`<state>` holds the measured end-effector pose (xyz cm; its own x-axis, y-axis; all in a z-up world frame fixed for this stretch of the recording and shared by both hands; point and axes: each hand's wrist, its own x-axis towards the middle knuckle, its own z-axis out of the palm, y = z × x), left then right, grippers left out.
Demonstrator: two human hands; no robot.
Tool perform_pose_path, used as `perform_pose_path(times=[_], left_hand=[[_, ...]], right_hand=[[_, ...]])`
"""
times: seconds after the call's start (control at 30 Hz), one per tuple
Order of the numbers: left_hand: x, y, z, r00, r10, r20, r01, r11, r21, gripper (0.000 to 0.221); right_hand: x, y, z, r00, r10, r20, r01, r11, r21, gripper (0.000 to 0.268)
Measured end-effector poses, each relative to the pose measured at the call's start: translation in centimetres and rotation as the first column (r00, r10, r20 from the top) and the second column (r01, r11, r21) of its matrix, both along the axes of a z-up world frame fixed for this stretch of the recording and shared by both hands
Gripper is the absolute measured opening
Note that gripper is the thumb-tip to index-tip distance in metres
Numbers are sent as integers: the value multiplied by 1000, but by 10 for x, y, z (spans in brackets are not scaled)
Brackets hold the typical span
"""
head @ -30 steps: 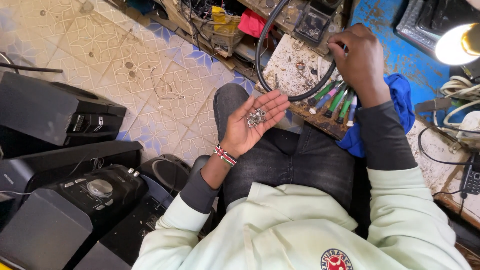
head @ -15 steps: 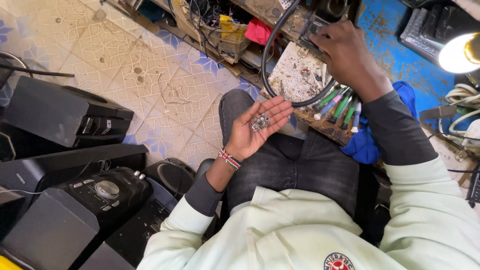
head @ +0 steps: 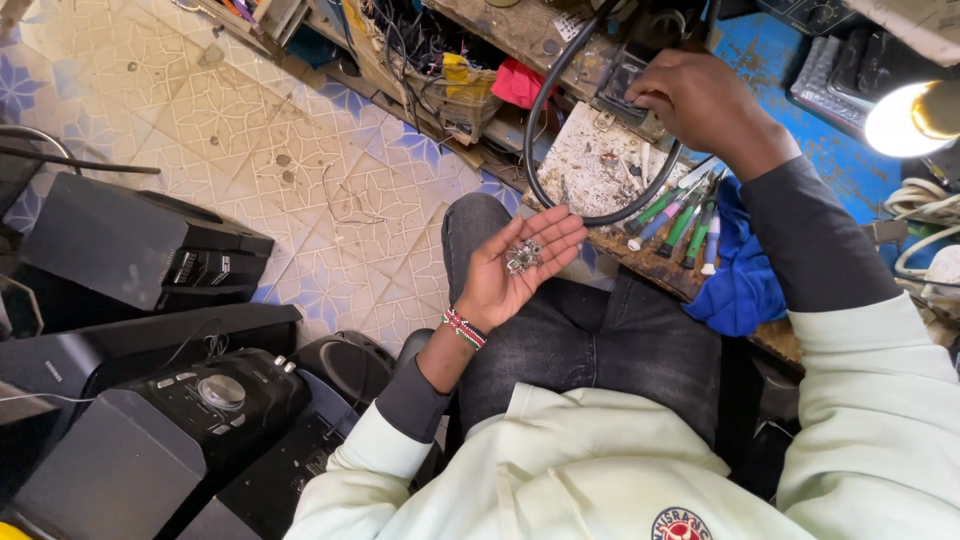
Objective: Picking up small metal screws and electronic components from a workbench and gathering them in the palm of the hand.
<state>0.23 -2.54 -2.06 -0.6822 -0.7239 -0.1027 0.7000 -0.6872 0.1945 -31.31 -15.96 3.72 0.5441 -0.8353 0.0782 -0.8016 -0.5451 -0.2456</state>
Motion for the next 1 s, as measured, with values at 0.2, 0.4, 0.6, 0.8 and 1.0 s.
perform_pose_path(times=[0.2,0.4,0.6,0.8,1.0], left_hand=[[0,-1,-2,1000,3,4,-3,1000,9,57],[0,-1,-2,1000,5,14,-5,1000,10,57],[-1,-1,-2,999,6,32,-7,1000,17,57],[0,-1,-5,1000,14,2,-14,1000,13,57],[0,0,0,999,25,-21,-25,999,20,57]], right_hand=[[-1,-4,-12,999,-17,-47,18,1000,20,25],[6,2,-13,992,-83,94,81,996,21,29],[4,1,-18,975,-106,195,121,990,-68,20],[18,14,9,909,-302,287,267,951,157,17],[35,33,37,632,-525,571,137,800,584,11]])
